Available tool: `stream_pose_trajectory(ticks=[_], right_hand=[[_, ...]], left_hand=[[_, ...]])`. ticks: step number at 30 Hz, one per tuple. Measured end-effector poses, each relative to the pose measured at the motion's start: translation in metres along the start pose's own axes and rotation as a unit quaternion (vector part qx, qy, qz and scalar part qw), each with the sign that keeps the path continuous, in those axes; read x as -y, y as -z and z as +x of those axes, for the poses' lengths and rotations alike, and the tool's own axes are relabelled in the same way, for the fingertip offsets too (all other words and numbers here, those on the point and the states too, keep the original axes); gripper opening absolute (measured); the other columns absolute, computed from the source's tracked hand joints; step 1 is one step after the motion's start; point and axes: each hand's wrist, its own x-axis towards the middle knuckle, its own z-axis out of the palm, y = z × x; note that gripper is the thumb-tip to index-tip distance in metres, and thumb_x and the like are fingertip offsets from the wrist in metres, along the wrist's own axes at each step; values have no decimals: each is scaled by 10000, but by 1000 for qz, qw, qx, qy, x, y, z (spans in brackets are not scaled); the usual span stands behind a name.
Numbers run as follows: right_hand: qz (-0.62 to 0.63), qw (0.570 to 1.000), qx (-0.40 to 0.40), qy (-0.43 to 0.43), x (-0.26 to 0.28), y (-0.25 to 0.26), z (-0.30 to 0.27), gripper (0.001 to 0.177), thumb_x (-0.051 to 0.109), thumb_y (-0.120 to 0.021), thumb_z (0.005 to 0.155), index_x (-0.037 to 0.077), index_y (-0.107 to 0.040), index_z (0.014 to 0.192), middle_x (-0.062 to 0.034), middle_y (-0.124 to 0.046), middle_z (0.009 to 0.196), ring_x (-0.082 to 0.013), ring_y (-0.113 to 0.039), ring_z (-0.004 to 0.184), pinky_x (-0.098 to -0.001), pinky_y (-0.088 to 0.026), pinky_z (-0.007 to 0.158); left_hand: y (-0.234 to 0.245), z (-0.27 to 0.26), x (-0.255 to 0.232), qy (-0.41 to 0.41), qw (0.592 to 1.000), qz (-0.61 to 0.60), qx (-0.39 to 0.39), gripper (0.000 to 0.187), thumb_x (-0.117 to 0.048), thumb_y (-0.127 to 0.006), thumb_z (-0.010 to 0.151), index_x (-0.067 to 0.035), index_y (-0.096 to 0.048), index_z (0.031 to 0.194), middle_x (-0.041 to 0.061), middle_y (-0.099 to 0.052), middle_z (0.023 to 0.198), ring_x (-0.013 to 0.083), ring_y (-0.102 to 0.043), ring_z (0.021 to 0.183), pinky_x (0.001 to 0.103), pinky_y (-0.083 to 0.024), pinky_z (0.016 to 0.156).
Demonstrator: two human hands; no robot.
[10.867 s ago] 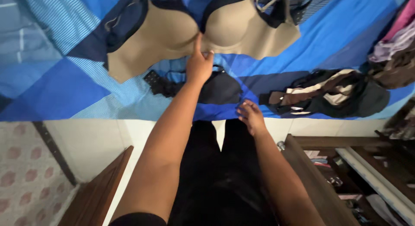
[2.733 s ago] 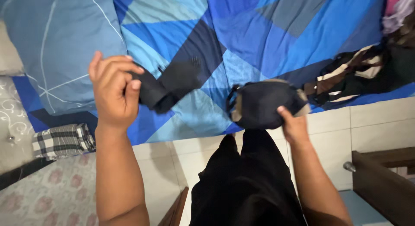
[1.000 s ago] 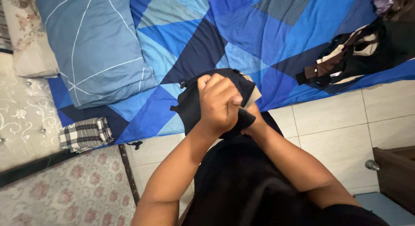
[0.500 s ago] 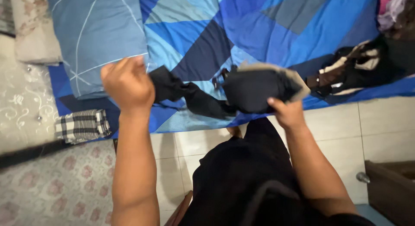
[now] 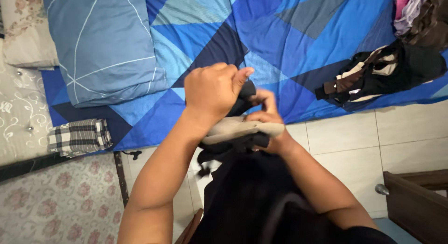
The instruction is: The person folds several bras and underwear items on a bed, then places the folded pile into a wooden wardrobe. The person handles each item individually, folding them neatly before stacking them together.
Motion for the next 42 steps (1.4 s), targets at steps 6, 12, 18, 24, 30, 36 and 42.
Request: stream_pose_trajectory(ticks=[6,12,18,24,30,36,42], right_hand=[[38,998,51,-31,-5,6,-18,373,222,-835,736,55,-724,1050,-161,-595,1276,-346,-621,1222,-425,-480,1074],[141,957,-72,-242,-20,1,-61,456,132,-785,749,39,-669,1180,-102,-704,1112,-249,-688,1036,-384,-548,948],[397,783,-411,-244,-35,7,-66,485,55,-624,851,-5,-554,1327,-135,-665,1203,-284,-671,1111,-426,-570,971],[349,719,-545,-253,-29,38,-71,433,11,-587,919,-64,-493,1335,-181,-637,1205,-320,-671,1098,-454,-583,980],[279,723,-592,-221,-9,68,-119,479,-14,-590,901,-40,-493,1369,-178,-632,1251,-312,-675,1117,-446,-582,992],[283,615,-700,-227,38,124,-222,393,6,-588,921,-112,-544,1294,-221,-645,1202,-360,-688,1079,-513,-591,979],[117,643,-744,-140,95,167,-321,478,-62,-555,905,-39,-522,1381,-165,-634,1304,-302,-672,1181,-463,-551,1076]], left_hand=[[-10,-14,-24,10,983,-98,155,501,-494,-581,995,-121,-706,684,80,-656,663,346,-659,628,475,-473,527],[-25,-26,38,183,729,-612,247,605,-639,-616,957,-61,-612,1136,138,-672,1135,289,-727,1039,369,-555,922],[-109,-93,79,143,535,-789,265,1123,-723,-713,829,-1,-353,1609,160,-432,1630,273,-422,1528,405,-338,1287],[-164,-129,31,199,606,-709,303,1039,-365,-893,729,17,-383,1550,144,-535,1479,266,-516,1374,405,-410,1149],[-190,-112,-35,237,643,-623,377,792,-148,-842,765,27,-500,1458,126,-644,1346,234,-605,1252,383,-489,1081],[-278,-153,-63,87,698,-420,574,641,-234,-852,844,-2,-594,1383,129,-709,1280,228,-654,1184,368,-498,1045],[-341,-191,-104,191,704,-446,519,819,-329,-862,772,-38,-537,1465,184,-585,1446,281,-557,1316,397,-459,1097]])
